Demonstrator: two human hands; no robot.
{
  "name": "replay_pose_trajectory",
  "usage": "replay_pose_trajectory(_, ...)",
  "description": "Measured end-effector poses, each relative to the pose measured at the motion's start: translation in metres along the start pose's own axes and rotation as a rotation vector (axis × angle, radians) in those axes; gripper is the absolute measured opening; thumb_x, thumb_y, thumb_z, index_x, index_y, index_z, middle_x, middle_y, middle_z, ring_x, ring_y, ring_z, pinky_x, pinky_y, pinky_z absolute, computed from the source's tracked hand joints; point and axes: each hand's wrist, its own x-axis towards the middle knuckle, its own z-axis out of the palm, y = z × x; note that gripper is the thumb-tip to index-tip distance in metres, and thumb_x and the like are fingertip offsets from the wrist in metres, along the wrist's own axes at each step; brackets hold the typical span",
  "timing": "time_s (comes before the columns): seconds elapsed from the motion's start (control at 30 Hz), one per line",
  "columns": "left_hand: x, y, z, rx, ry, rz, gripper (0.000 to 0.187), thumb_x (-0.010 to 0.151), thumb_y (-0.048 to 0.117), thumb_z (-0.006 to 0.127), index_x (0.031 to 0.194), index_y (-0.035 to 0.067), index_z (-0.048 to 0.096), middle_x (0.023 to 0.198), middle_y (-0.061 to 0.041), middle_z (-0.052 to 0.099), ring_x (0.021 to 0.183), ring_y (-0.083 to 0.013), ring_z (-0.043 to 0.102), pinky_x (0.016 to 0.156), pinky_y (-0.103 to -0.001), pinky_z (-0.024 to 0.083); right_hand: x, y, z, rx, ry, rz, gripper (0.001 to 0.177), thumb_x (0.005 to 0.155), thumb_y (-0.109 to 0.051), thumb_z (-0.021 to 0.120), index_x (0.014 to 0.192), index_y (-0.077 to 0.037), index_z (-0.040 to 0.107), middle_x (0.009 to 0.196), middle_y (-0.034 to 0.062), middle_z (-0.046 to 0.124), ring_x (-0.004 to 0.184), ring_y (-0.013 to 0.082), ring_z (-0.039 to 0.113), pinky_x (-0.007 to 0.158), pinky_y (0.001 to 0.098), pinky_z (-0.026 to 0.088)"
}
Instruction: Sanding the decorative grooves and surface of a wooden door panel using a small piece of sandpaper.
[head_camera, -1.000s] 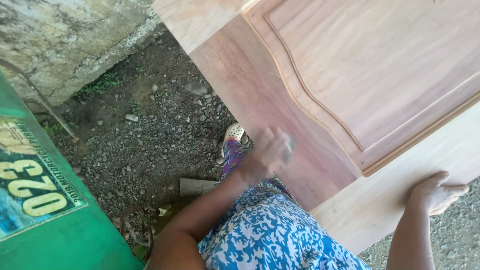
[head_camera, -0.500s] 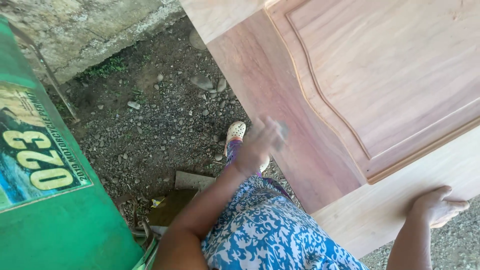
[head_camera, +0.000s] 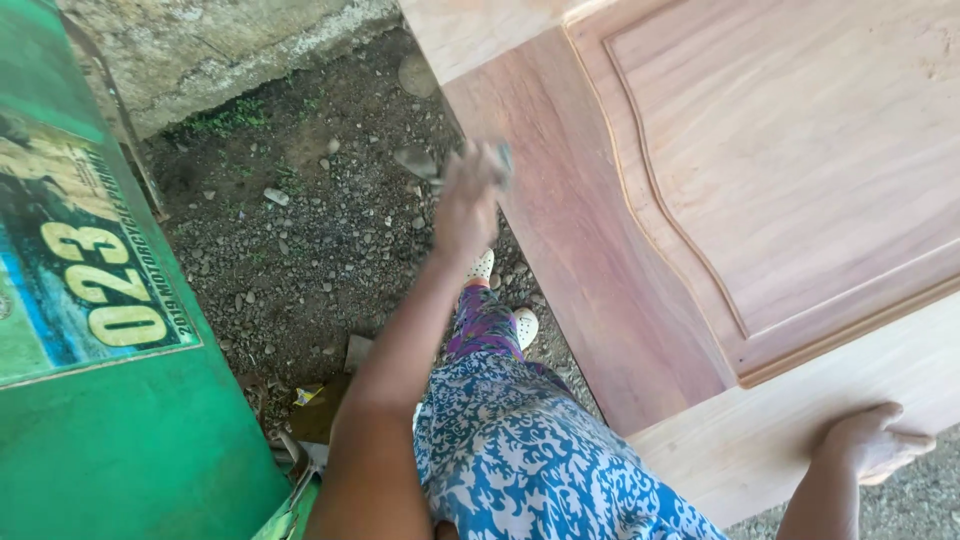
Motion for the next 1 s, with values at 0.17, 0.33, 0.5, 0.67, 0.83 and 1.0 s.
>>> replay_pose_trajectory(0.17, -0.032, 0.057, -0.036, 0.104, 0.152, 0.254, 0.027, 0.099, -0.003, 0.058, 0.125, 0.0, 0.057, 0.133, -0.021, 0.061, 0.132, -0.0342, 0.055, 0.114, -0.044, 0.046, 0.006, 0.007, 0.009, 0.046, 0.017, -0.085, 0.071, 0.117, -0.047, 0.038, 0.16, 0.006, 0.016, 0.141, 0.0305, 0.05, 0.112, 0.0408, 0.064, 0.076, 0.0496, 0.058)
replay_pose_trajectory(0.33, 0.055, -0.018, -0.03, 0.28, 0.384, 0.296, 0.029, 0.093, -0.007, 0.065, 0.113, 0.013, 0.067, 0.114, -0.003, 0.064, 0.117, -0.022, 0.06, 0.107, -0.041, 0.05, -0.003, -0.003, -0.002, 0.055, -0.048, -0.032, 0.07, 0.121, -0.048, 0.036, 0.162, 0.005, 0.016, 0.138, 0.0291, 0.053, 0.116, 0.0404, 0.064, 0.08, 0.0516, 0.057)
replay_pose_trajectory(0.5, 0.05, -0.019, -0.004, 0.293, 0.254, 0.069, 0.021, 0.093, -0.007, 0.07, 0.114, -0.002, 0.068, 0.125, -0.014, 0.064, 0.116, -0.0271, 0.059, 0.099, -0.035, 0.055, 0.031, 0.029, 0.036, -0.033, 0.129, -0.107, 0.074, 0.111, -0.052, 0.039, 0.161, 0.0, 0.022, 0.143, 0.0256, 0.053, 0.117, 0.0417, 0.063, 0.086, 0.0568, 0.053)
replay_pose_trajectory(0.67, -0.005, 0.023, -0.022, 0.415, 0.018, 0.285, 0.042, 0.08, 0.004, 0.073, 0.12, -0.006, 0.066, 0.13, -0.021, 0.064, 0.108, -0.0306, 0.059, 0.096, -0.04, 0.054, 0.0, 0.006, 0.005, 0.051, 0.006, -0.039, 0.075, 0.12, -0.052, 0.038, 0.162, 0.005, 0.016, 0.142, 0.0317, 0.05, 0.117, 0.0445, 0.061, 0.086, 0.0551, 0.055)
replay_pose_trajectory(0.83, 0.067, -0.057, -0.004, 0.383, 0.031, 0.212, 0.027, 0.096, 0.005, 0.073, 0.123, -0.002, 0.069, 0.112, -0.015, 0.066, 0.1, -0.0252, 0.057, 0.083, -0.036, 0.052, -0.004, 0.007, 0.003, 0.057, 0.042, -0.095, 0.073, 0.117, -0.045, 0.038, 0.162, 0.008, 0.017, 0.139, 0.0326, 0.052, 0.118, 0.0444, 0.061, 0.086, 0.0553, 0.053)
replay_pose_trajectory(1.0, 0.075, -0.038, -0.007, 0.558, 0.017, 0.253, 0.01, 0.093, 0.01, 0.073, 0.095, 0.0, 0.072, 0.107, -0.014, 0.067, 0.102, -0.0248, 0.059, 0.084, -0.039, 0.054, -0.016, -0.007, -0.009, 0.002, 0.022, -0.039, 0.067, 0.123, -0.05, 0.039, 0.161, 0.002, 0.021, 0.137, 0.0298, 0.055, 0.11, 0.0459, 0.064, 0.084, 0.0604, 0.051)
